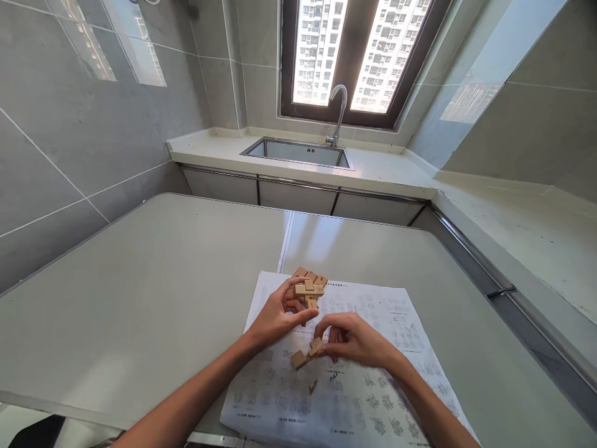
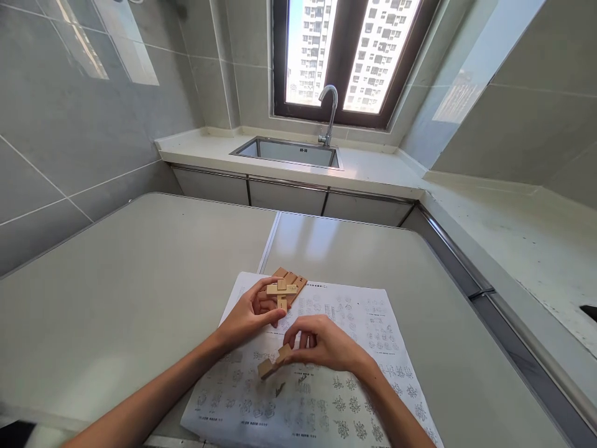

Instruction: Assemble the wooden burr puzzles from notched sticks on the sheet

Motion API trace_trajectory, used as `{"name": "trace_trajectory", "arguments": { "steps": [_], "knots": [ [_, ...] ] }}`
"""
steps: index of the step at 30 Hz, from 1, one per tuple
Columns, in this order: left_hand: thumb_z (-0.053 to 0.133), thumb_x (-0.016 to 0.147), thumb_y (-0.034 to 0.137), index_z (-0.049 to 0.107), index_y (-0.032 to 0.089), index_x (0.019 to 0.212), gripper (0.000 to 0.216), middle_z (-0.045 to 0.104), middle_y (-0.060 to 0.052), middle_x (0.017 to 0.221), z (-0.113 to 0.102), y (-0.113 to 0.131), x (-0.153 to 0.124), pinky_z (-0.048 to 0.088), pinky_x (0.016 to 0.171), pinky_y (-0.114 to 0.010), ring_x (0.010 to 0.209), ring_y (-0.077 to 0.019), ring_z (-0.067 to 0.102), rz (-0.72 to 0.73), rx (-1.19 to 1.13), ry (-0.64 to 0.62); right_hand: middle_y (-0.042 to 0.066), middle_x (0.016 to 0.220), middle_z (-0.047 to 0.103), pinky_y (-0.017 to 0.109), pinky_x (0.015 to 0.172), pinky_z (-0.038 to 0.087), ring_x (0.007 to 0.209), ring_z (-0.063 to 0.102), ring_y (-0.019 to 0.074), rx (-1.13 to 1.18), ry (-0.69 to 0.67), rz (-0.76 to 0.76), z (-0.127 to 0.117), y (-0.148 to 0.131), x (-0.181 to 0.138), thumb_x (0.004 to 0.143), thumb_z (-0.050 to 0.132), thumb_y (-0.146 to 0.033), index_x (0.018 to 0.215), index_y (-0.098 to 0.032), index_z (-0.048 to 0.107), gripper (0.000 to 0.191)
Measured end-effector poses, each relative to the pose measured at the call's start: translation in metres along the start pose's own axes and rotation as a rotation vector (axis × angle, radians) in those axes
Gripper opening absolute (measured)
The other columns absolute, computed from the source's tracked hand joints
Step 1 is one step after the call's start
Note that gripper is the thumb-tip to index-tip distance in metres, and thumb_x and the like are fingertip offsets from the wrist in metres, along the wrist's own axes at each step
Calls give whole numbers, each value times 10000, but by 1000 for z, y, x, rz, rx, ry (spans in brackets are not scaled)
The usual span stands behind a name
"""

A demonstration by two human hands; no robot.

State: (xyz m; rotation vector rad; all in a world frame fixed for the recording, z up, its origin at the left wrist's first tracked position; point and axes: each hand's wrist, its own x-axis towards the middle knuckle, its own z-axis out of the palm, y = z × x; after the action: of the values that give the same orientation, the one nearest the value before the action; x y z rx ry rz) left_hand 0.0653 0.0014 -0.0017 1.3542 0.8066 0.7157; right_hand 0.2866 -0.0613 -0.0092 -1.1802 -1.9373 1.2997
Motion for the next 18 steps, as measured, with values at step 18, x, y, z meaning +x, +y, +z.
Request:
{"name": "trace_trajectory", "arguments": {
  "steps": [18],
  "knots": [
    [847, 813, 472, 564, 216, 1351, 660, 542, 67, 721, 3, -4, -3, 466, 675, -263, 629, -129, 515, 219, 326, 159, 7, 705, 638, 308, 548, 451, 578, 567, 181, -142, 636, -77, 1, 13, -1, 985, 678, -485, 1056, -257, 695, 240]
  ]
}}
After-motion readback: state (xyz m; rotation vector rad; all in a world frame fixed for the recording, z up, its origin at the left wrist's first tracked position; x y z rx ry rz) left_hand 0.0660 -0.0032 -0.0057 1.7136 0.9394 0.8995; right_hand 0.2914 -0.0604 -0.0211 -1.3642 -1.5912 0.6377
